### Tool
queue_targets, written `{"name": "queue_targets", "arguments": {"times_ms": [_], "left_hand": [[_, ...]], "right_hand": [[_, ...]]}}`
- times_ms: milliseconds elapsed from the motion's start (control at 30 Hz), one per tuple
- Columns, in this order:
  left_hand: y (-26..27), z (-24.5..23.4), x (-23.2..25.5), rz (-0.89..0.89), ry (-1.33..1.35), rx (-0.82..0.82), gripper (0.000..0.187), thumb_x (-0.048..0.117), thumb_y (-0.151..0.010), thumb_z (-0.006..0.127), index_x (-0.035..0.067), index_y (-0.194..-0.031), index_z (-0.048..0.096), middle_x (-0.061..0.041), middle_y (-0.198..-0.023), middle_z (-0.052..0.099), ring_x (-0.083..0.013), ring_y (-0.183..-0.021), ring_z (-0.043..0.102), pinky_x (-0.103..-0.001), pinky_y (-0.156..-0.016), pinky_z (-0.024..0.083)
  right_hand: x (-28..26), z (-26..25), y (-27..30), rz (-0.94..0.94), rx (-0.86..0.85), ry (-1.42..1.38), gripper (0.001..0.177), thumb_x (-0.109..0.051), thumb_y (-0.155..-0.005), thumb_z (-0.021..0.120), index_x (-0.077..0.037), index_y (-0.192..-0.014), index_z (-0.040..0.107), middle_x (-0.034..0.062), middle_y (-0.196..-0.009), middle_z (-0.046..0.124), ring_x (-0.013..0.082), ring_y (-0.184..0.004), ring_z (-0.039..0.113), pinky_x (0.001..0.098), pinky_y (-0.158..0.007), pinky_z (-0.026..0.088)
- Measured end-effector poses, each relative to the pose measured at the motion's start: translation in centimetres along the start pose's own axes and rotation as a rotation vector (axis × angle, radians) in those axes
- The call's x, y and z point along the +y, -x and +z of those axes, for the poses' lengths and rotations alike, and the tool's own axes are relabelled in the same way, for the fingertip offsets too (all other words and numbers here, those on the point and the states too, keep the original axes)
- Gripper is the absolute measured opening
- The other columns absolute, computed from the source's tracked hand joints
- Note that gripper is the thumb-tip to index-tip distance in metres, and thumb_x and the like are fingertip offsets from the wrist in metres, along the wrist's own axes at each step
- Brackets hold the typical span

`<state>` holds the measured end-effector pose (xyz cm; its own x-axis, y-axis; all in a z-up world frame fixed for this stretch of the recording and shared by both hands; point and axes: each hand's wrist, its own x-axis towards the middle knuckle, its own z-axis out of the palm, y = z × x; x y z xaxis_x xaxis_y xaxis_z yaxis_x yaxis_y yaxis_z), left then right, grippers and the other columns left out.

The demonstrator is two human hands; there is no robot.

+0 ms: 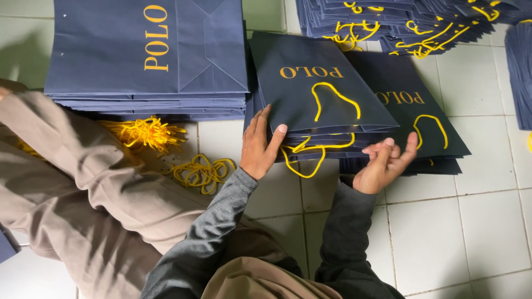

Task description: Attaching yellow cord handles to blue paper bags by threading them through pre-punched holes.

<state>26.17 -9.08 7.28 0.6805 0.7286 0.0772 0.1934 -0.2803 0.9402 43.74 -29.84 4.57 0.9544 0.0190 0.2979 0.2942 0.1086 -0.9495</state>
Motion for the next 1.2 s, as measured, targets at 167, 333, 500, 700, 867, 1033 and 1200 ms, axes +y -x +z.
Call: {"name": "queue_targets", "arguments": {"times_ms": [167,333,500,700,867,1033,1200], "left_hand": [[0.1,-2.1,-1.7,0.078,0.089,0.119,0.062,0.043,-0.105,0.055,0.0,-0.149,0.046,-0.03,-0.142,0.05,-0.0524,-0.136,0.047,-0.062,-0.115,0.033],[0.0,-6.0,-2.5,0.143,0.173,0.277,0.049,0.029,-0.108,0.055,0.001,-0.148,0.046,-0.028,-0.142,0.05,-0.0504,-0.134,0.05,-0.061,-0.113,0.038],[0.3,-12.7,-3.7,0.229,0.096,0.46,0.037,0.015,-0.105,0.061,0.0,-0.138,0.056,-0.025,-0.137,0.055,-0.048,-0.134,0.051,-0.056,-0.112,0.041],[0.5,-21.5,-9.0,0.215,-0.12,0.687,0.027,0.007,-0.103,0.064,0.003,-0.13,0.063,-0.022,-0.132,0.058,-0.0461,-0.133,0.051,-0.056,-0.113,0.038],[-0.9,-28.2,-14.3,0.171,-0.301,0.811,0.029,0.009,-0.102,0.065,0.004,-0.13,0.062,-0.02,-0.13,0.055,-0.0425,-0.131,0.053,-0.053,-0.112,0.041],[-3.4,-31.5,-18.7,0.094,-0.409,0.892,0.039,-0.001,-0.097,0.065,-0.003,-0.134,0.052,-0.02,-0.133,0.052,-0.0327,-0.117,0.059,-0.041,-0.102,0.052],[-4.2,-32.3,-18.7,0.021,-0.366,0.891,0.02,0.002,-0.094,0.07,-0.004,-0.113,0.067,-0.013,-0.11,0.061,-0.024,-0.092,0.065,-0.034,-0.085,0.055]], "right_hand": [[-3.6,3.8,3.1,-0.127,-0.035,-0.038,0.043,-0.003,-0.116,0.048,-0.01,-0.157,0.036,0.0026,-0.087,0.044,0.0126,-0.071,0.053,0.0257,-0.075,0.054],[-5.9,9.7,9.3,-0.314,-0.16,-0.125,0.041,-0.002,-0.108,0.05,0.008,-0.146,0.039,0.012,-0.084,0.046,0.0184,-0.062,0.053,0.0296,-0.067,0.05],[-6.6,15.7,15.3,-0.394,-0.74,0.016,0.019,-0.006,-0.092,0.07,-0.003,-0.108,0.079,0.0096,-0.085,0.073,0.0238,-0.073,0.066,0.0349,-0.075,0.054],[-4.7,23.5,16.0,-0.561,-1.2,0.042,0.023,-0.001,-0.096,0.064,-0.007,-0.114,0.075,0.0122,-0.097,0.068,0.0337,-0.086,0.068,0.0425,-0.079,0.057],[-3.2,29.6,15.8,-0.652,-1.187,0.098,0.019,-0.003,-0.098,0.065,-0.006,-0.115,0.074,0.0138,-0.104,0.067,0.0341,-0.094,0.066,0.0435,-0.086,0.053],[-1.9,34.7,17.5,-0.656,-1.087,0.175,0.028,0.004,-0.086,0.07,-0.001,-0.113,0.071,0.0112,-0.122,0.065,0.0297,-0.114,0.061,0.0412,-0.102,0.05],[2.9,36.8,19.4,-0.759,-0.992,0.415,0.047,-0.013,-0.092,0.073,-0.009,-0.138,0.063,0.0101,-0.144,0.061,0.034,-0.136,0.054,0.0506,-0.121,0.033]]}}
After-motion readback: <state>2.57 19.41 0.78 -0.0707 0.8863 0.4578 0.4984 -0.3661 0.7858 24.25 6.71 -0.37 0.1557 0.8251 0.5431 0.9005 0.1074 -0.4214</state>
